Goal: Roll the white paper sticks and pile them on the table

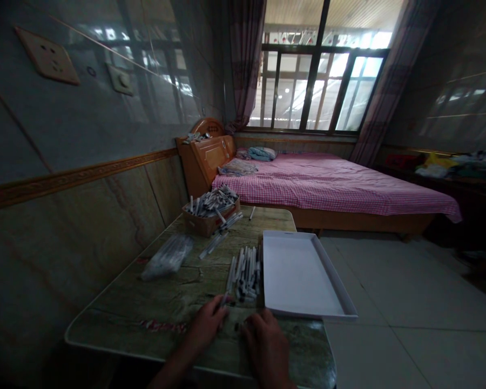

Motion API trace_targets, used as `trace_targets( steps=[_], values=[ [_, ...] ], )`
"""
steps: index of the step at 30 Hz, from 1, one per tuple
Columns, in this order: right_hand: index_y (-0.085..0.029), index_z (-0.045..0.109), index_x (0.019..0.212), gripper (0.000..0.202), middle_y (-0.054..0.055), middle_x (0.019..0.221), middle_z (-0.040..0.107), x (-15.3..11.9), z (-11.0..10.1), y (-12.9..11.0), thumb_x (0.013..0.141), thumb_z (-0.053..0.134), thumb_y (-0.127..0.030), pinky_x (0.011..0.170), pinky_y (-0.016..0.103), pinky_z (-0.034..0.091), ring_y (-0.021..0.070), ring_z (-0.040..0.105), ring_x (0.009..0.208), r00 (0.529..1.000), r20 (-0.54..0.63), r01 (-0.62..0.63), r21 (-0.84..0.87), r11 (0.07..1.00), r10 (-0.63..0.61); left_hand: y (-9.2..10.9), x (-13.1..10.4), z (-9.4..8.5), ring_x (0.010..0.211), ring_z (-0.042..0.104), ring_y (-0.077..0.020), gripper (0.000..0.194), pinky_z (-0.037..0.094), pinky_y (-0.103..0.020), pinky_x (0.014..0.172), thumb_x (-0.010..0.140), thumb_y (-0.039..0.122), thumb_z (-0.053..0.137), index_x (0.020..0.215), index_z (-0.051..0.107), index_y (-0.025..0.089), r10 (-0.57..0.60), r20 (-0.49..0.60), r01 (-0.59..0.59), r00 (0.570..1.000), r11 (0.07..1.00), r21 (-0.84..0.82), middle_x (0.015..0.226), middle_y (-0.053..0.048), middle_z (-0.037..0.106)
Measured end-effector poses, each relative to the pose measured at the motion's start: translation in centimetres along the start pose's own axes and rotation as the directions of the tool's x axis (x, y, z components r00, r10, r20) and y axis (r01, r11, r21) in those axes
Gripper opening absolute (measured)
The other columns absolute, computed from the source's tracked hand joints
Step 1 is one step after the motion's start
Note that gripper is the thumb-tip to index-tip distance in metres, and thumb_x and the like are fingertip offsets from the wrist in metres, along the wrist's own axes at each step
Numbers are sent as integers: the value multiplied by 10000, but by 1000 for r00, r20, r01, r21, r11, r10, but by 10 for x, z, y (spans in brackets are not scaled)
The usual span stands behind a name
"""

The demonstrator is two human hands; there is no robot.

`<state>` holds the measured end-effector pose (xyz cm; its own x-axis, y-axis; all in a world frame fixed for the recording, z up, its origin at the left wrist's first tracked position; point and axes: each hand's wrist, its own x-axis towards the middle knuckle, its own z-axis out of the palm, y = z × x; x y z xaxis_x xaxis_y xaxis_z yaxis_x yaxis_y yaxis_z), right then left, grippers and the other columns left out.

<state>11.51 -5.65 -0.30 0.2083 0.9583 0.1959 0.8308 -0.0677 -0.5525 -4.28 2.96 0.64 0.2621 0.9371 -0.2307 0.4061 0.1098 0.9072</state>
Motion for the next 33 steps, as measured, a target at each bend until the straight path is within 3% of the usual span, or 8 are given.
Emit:
trace_targets(
  steps=[2,5,9,13,17,20,26,33],
  values=[
    [-271,688,843,74,-4,903,669,-1,4,-6,870,644,-217,663,219,414,158,662,804,1000,-9,16,-68,998,-16,-8,-3,0,559,568,-155,384,422,-238,527,793,267,533,1146,632,153,-74,-32,65,997,973,-222,617,47,582],
    [-266,674,841,72,-7,884,670,-4,9,-11,871,654,-204,672,216,404,155,657,813,997,19,78,-114,990,-77,-20,-9,7,637,624,-151,481,470,-232,570,713,260,614,1183,600,156,-108,-160,23,981,888,-460,776,8,659],
    [-276,670,838,83,-15,887,680,-9,12,-16,858,666,-195,699,222,412,161,651,841,973,106,216,-116,969,-204,-33,-14,22,889,707,-196,600,546,-289,810,712,209,622,1304,520,196,-144,-290,-37,946,842,-538,1149,-101,692],
    [-283,696,855,124,-1,899,700,6,10,-27,874,630,-180,704,241,446,190,665,877,982,121,168,-200,965,-145,-39,-13,37,1205,618,-218,714,467,-319,1031,749,209,576,1438,390,203,-87,-368,-134,926,834,-535,1471,-140,516],
    [-259,694,1107,320,49,1079,706,27,10,-27,871,544,-104,796,270,508,213,669,1004,997,45,66,-172,983,-59,-45,-10,48,1376,468,-258,756,407,-346,1104,711,216,576,1443,394,183,-39,-361,-171,932,829,-532,1547,-149,422],
    [-206,623,1261,453,86,1190,678,22,13,-12,857,474,-64,857,273,526,197,671,1039,996,-29,82,-43,996,-83,-55,-14,51,1426,397,-267,742,393,-340,1118,712,262,552,1435,418,164,1,-394,-219,919,833,-508,1559,-155,389],
    [-250,674,1061,282,47,1006,690,-14,9,11,907,480,-116,822,259,526,171,662,931,969,-62,246,141,959,-239,-73,-36,45,1271,549,-268,476,494,-366,1014,770,283,518,1229,598,185,115,-311,-197,943,949,-247,1375,-148,541],
    [-283,681,929,228,13,961,669,-13,2,-3,831,610,-90,778,271,486,192,615,900,968,10,253,-12,967,-253,-57,-32,53,1217,582,-264,469,513,-362,977,726,167,566,1194,573,194,10,-168,-71,986,928,-366,1321,-142,587]
  ],
)
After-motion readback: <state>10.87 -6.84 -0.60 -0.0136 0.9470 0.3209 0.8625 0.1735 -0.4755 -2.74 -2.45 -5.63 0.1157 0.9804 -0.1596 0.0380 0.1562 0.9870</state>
